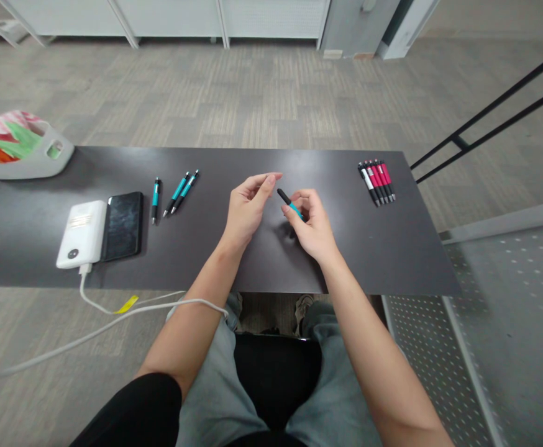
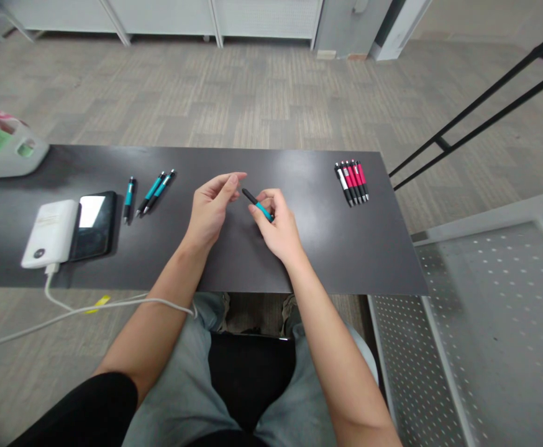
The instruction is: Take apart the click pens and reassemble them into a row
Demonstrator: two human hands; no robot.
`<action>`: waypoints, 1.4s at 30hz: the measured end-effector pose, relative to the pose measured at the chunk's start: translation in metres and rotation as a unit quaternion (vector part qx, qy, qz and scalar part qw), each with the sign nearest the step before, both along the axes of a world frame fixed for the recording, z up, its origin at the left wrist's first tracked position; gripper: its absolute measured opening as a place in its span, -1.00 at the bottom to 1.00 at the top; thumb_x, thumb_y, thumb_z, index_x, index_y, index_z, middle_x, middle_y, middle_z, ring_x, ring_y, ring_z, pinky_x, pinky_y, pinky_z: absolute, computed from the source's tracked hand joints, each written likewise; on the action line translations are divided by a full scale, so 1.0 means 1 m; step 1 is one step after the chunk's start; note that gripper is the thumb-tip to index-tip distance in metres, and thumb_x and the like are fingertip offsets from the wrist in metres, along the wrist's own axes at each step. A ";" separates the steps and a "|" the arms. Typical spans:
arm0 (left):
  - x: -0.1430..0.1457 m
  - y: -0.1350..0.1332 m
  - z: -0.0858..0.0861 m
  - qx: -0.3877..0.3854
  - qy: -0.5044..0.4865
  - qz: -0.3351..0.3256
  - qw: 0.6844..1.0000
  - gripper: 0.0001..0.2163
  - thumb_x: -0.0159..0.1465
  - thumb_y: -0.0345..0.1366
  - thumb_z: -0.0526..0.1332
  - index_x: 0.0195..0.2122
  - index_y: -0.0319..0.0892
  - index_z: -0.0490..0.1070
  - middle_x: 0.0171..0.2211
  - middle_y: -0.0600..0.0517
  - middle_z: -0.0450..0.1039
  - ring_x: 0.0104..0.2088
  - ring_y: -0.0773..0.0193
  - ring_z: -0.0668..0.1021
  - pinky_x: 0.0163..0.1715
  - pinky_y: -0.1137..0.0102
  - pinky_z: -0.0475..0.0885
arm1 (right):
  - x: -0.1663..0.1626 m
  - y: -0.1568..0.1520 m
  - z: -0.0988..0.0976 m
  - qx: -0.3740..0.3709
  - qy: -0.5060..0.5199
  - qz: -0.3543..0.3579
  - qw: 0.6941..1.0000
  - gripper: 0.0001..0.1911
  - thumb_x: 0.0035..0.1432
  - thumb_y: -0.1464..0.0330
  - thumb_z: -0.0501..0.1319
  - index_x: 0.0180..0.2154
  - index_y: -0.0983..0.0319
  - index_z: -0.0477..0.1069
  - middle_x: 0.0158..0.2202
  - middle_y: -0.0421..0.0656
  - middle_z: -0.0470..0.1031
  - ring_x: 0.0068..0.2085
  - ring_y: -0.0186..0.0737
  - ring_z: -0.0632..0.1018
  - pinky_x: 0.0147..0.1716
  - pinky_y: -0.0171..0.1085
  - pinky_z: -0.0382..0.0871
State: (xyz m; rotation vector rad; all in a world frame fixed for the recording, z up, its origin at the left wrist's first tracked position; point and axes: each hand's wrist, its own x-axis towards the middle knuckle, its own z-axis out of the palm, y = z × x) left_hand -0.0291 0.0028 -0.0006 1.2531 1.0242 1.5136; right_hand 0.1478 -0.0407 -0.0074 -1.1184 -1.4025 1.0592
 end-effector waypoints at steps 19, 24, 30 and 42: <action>-0.099 0.020 0.000 -0.087 0.508 0.075 0.854 -0.94 0.40 -0.26 0.43 -0.14 -0.03 0.71 0.06 -0.09 0.75 -0.01 -0.07 0.72 0.21 0.00 0.52 | 0.019 0.008 0.002 -0.012 -0.039 -0.045 0.998 -0.68 0.39 -0.05 0.46 -0.06 -0.06 0.48 -0.27 -0.19 0.56 -0.30 -0.01 0.53 -0.25 -0.04 0.38; -0.096 0.021 0.003 -0.147 0.516 0.077 0.840 -0.88 0.42 -0.22 0.45 -0.07 -0.04 0.77 0.17 -0.11 0.69 0.12 -0.15 0.70 0.32 -0.11 0.44 | 0.019 0.007 0.002 -0.017 -0.046 -0.041 0.998 -0.70 0.42 -0.03 0.44 -0.02 -0.06 0.49 -0.28 -0.21 0.58 -0.32 -0.03 0.53 -0.25 -0.05 0.39; -0.094 0.018 0.007 -0.069 0.397 0.090 0.911 -0.65 0.25 -0.29 0.60 0.07 -0.05 0.76 0.21 -0.15 0.67 0.00 -0.06 0.69 0.32 -0.06 0.50 | 0.012 0.007 0.004 -0.048 -0.028 -0.003 0.998 -0.60 0.42 -0.17 0.44 -0.07 -0.05 0.51 -0.38 -0.22 0.48 -0.38 -0.05 0.39 -0.34 -0.09 0.22; -0.015 -0.014 0.033 -0.049 0.038 -0.253 0.966 -0.43 0.43 0.39 0.46 0.07 -0.01 0.81 0.02 -0.21 0.84 -0.13 -0.03 0.77 -0.04 0.11 0.73 | -0.016 -0.014 0.041 -0.225 0.184 0.146 0.946 -0.43 0.27 -0.29 0.50 -0.22 0.02 0.49 -0.43 -0.33 0.10 -0.47 -0.27 -0.11 -0.47 -0.18 -0.18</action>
